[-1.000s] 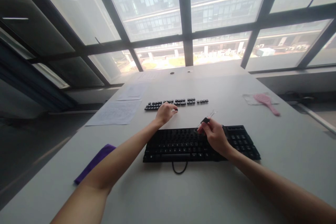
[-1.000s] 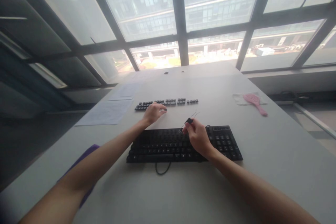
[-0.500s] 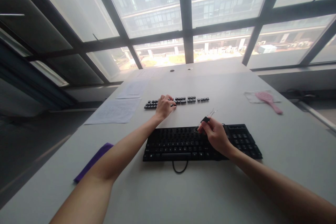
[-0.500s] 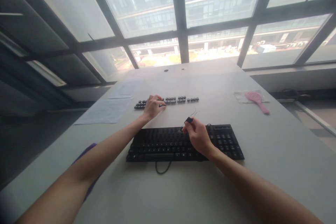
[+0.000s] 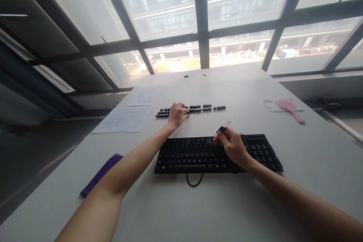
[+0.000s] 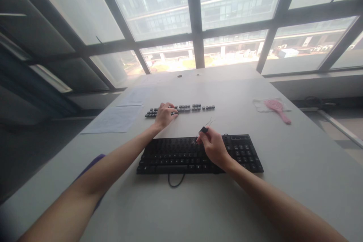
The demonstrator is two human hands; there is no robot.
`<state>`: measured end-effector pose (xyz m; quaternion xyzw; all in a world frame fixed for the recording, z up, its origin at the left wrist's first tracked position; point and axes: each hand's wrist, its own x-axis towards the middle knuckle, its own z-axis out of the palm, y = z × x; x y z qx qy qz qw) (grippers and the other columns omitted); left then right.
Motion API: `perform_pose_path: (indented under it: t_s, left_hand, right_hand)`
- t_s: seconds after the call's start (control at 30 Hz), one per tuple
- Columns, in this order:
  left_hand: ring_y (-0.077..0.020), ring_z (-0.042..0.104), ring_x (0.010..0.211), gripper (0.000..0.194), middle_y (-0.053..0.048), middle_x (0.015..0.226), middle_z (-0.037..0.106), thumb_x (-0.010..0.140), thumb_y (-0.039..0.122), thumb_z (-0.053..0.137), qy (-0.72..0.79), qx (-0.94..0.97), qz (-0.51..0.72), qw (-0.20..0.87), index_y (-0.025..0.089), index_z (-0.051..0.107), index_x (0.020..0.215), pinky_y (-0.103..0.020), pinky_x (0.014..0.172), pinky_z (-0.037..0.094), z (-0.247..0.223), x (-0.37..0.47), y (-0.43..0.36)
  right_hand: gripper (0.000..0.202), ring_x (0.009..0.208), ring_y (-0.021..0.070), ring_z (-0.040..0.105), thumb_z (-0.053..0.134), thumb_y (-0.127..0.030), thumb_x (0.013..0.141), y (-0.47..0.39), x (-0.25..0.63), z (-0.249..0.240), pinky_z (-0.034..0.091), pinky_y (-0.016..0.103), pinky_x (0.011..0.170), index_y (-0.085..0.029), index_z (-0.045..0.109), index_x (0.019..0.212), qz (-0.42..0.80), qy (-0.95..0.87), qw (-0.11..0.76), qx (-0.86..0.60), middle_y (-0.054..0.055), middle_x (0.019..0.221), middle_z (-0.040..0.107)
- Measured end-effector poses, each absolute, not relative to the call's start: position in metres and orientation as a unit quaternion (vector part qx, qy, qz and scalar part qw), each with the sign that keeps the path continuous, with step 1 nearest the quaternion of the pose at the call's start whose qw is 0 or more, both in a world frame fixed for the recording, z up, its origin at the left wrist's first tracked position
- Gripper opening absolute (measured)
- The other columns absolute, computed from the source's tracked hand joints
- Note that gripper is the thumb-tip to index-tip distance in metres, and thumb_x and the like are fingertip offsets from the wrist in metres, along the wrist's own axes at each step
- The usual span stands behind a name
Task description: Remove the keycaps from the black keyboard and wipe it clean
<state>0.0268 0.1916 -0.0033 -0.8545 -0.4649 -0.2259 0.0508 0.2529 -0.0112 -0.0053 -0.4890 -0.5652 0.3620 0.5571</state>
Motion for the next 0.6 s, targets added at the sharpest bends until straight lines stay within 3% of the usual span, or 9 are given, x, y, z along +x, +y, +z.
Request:
perform_pose_path:
  t_s: [0.17,0.3,0.6]
  left_hand:
    - [-0.0271,0.048,0.105,0.021,-0.005,0.111,0.063,0.074,0.022,0.080,-0.456,-0.856,-0.241,0.038,0.025,0.077,0.095,-0.042,0.095,0.043,0.006,0.023,0.192]
    - [-0.0255,0.050,0.101,0.013,-0.007,0.108,0.063,0.078,0.018,0.075,-0.470,-0.837,-0.278,0.039,0.022,0.076,0.090,-0.040,0.096,0.043,0.023,0.018,0.177]
    - [-0.0233,0.056,0.096,0.013,-0.006,0.098,0.066,0.091,0.021,0.059,-0.378,-0.886,-0.258,-0.076,0.022,0.071,0.092,-0.039,0.089,0.048,0.032,0.053,0.033]
  right_hand:
    - [0.027,0.068,0.0184,0.063,0.054,-0.038,0.096,-0.012,0.253,-0.004,0.048,0.031,0.066,-0.019,0.062,0.079,0.365,-0.564,0.558,-0.487,0.004,0.074,0.068]
    - [0.027,0.068,0.0182,0.063,0.054,-0.038,0.096,-0.011,0.253,-0.004,0.048,0.031,0.065,-0.019,0.062,0.078,0.355,-0.560,0.567,-0.489,0.004,0.074,0.068]
    - [0.023,0.068,0.0201,0.064,0.057,-0.041,0.094,-0.010,0.256,-0.005,0.049,0.033,0.066,-0.020,0.059,0.084,0.345,-0.532,0.599,-0.489,0.004,0.076,0.068]
